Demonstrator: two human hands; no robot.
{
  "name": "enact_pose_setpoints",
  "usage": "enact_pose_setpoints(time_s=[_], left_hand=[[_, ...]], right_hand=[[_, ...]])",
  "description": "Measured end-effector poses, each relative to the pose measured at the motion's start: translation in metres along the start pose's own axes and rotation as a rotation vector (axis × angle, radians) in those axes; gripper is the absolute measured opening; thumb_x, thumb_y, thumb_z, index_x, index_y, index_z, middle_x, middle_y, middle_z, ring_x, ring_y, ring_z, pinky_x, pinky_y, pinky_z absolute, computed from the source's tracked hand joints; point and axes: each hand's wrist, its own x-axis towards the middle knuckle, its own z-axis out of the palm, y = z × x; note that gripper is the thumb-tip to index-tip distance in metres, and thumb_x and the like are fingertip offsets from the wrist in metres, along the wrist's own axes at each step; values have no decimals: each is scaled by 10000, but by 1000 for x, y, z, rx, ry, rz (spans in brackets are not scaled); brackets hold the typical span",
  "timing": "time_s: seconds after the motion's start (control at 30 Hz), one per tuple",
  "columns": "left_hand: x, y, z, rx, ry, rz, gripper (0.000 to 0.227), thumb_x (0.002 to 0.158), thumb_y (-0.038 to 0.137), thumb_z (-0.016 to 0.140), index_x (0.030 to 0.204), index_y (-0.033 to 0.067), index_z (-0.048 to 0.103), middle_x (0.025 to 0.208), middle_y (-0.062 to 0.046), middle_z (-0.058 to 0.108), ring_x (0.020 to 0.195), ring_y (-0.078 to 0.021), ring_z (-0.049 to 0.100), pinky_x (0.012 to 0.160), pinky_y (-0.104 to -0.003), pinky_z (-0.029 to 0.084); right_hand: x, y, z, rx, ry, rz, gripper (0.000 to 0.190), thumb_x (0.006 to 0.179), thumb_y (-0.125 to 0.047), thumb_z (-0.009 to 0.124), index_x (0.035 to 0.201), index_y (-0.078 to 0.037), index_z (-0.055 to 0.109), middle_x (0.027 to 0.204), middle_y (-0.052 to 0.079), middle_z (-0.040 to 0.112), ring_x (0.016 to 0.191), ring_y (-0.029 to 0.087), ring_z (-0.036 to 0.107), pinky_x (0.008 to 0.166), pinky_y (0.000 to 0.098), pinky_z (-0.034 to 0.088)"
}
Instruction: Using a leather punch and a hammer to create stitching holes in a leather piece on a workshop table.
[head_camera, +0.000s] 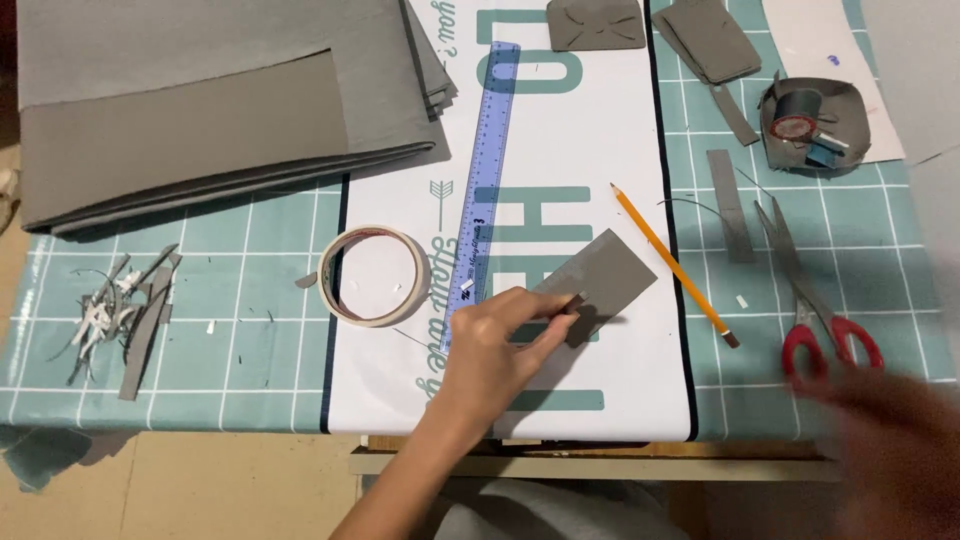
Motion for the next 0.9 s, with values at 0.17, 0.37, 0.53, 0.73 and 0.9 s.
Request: enact_pose_setpoints(time_s=[0.17,0.37,0.53,0.73,0.9], left_hand=[[0,1,-2,1,13,9,176,875,22,810,1041,-3,754,906,-102,784,783,-185,771,699,-260,656],[2,1,0,7,12,-3,157,870,27,810,1015,-2,760,895,-99,785,777,-181,770,697,-257,661],[2,-3,1,15,20,10,168,875,25,806,1032,-1,754,906,-91,786,776,-176,766,685,-252,656],[9,6,2,38,61,-145,205,724,30,880,903,92,802,747,-75,793,731,-245,792,673,-328,653],[2,-1,0,-12,10,-1,170,876,20,805,1034,-9,750,907,-112,785,772,-196,765,690,-275,656]], right_hand=[[-14,-18,23,-1753,-98,-469,486,930,-369,519,1394,-478,424,1389,-207,575,1266,104,649,1043,340,607],[-90,-67,64,-1910,-81,-251,349,958,-560,459,1295,-651,474,1311,-209,569,1268,62,611,1037,284,569],[86,92,34,-2493,1337,-1245,154,1252,-195,573,1184,-76,643,917,42,557,690,168,472,693,325,381],[-76,-51,66,-1462,-89,-322,291,968,-623,412,1211,-552,558,789,-108,776,783,92,781,818,278,575],[161,122,-44,-2878,822,-470,302,1213,-168,389,1227,-16,651,1211,239,639,1199,434,600,1048,567,463]])
